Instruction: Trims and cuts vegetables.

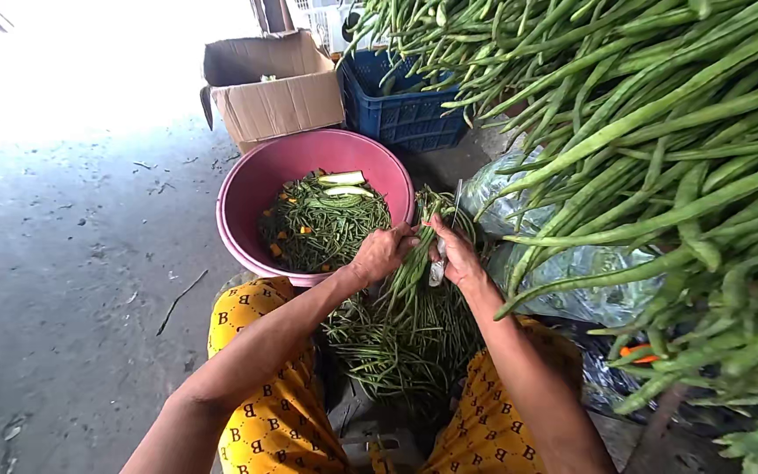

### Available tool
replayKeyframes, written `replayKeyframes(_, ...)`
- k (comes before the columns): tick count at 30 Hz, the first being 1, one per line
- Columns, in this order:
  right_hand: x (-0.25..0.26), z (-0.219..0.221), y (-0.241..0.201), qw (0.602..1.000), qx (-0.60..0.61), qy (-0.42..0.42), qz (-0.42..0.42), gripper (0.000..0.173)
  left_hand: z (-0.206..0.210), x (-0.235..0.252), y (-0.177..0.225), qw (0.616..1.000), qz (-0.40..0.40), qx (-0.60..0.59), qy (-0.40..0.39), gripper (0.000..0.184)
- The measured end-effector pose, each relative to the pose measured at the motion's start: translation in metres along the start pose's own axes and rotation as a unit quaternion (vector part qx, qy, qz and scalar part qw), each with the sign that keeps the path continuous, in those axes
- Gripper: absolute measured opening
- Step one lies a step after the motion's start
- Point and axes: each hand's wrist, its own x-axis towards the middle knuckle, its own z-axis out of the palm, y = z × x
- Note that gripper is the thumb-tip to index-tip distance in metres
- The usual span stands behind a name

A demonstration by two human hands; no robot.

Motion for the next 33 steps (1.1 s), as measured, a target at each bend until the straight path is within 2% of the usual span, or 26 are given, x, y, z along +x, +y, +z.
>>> replayKeyframes(2,0.002,-0.001,0.003,1.0,0.016,0.02,0.004,0.021,-0.003,-0.002,0.007,0.998,-0.006,0.065,-0.02,0.031)
replayKeyframes(5,0.007,-0.003,0.008,0.999,0.031,0.028,0.008,0.03,-0.013,-0.004,0.017,0.992,-0.037,0.081,-0.094,0.029)
replayKeyframes(8,0.015,-0.024,0.001,0.996,0.054,0.074,0.003,0.03,-0.017,-0.014,0.017,0.961,-0.066,0.077,-0.256,0.03)
replayKeyframes(10,0.025,-0.047,0.0,0.989,0.088,0.121,-0.001,0.03,-0.014,-0.019,0.014,0.929,-0.08,0.098,-0.348,0.041)
replayKeyframes(11,0.026,-0.049,0.0,0.988,0.097,0.12,-0.004,0.03,-0.015,-0.02,0.012,0.918,-0.093,0.116,-0.366,0.051)
replayKeyframes(12,0.024,-0.045,-0.001,0.99,0.096,0.105,-0.007,0.03,-0.015,-0.019,0.012,0.919,-0.11,0.132,-0.356,0.061)
replayKeyframes(14,0.015,-0.029,-0.004,0.995,0.077,0.057,-0.004,0.031,-0.007,-0.019,0.006,0.954,-0.124,0.112,-0.248,0.076)
replayKeyframes(16,0.004,-0.013,-0.003,0.997,0.068,0.035,0.002,0.033,0.003,-0.016,0.002,0.985,-0.104,0.022,-0.133,0.085)
replayKeyframes(17,0.002,-0.008,-0.004,0.997,0.066,0.028,0.0,0.033,0.007,-0.014,0.002,0.989,-0.094,-0.037,-0.109,0.084)
replayKeyframes(19,0.001,-0.006,-0.007,0.998,0.062,0.005,-0.017,0.029,0.009,-0.008,0.002,0.984,-0.089,-0.118,-0.102,0.069)
replayKeyframes(22,-0.001,-0.016,-0.013,0.998,0.033,-0.023,-0.045,0.007,0.004,-0.003,-0.008,0.974,-0.07,-0.171,-0.132,0.043)
replayKeyframes(23,-0.002,-0.018,-0.015,0.998,0.011,-0.017,-0.056,0.007,0.002,-0.003,-0.012,0.97,-0.062,-0.19,-0.14,0.037)
replayKeyframes(24,-0.004,-0.022,-0.017,0.998,-0.019,-0.015,-0.064,0.014,0.0,-0.003,-0.014,0.966,-0.057,-0.209,-0.143,0.034)
replayKeyframes(26,-0.009,-0.027,-0.017,0.995,-0.06,-0.015,-0.081,0.033,-0.001,-0.004,-0.016,0.954,-0.059,-0.258,-0.141,0.029)
replayKeyframes(27,-0.011,-0.028,-0.016,0.994,-0.072,-0.014,-0.086,0.035,0.0,-0.004,-0.017,0.948,-0.063,-0.281,-0.137,0.029)
replayKeyframes(31,-0.012,-0.025,-0.013,0.994,-0.061,0.001,-0.09,0.02,0.003,-0.003,-0.017,0.93,-0.073,-0.333,-0.134,0.026)
replayKeyframes(33,-0.01,-0.022,-0.014,0.995,-0.046,0.0,-0.092,0.019,0.002,-0.002,-0.015,0.922,-0.085,-0.352,-0.136,0.025)
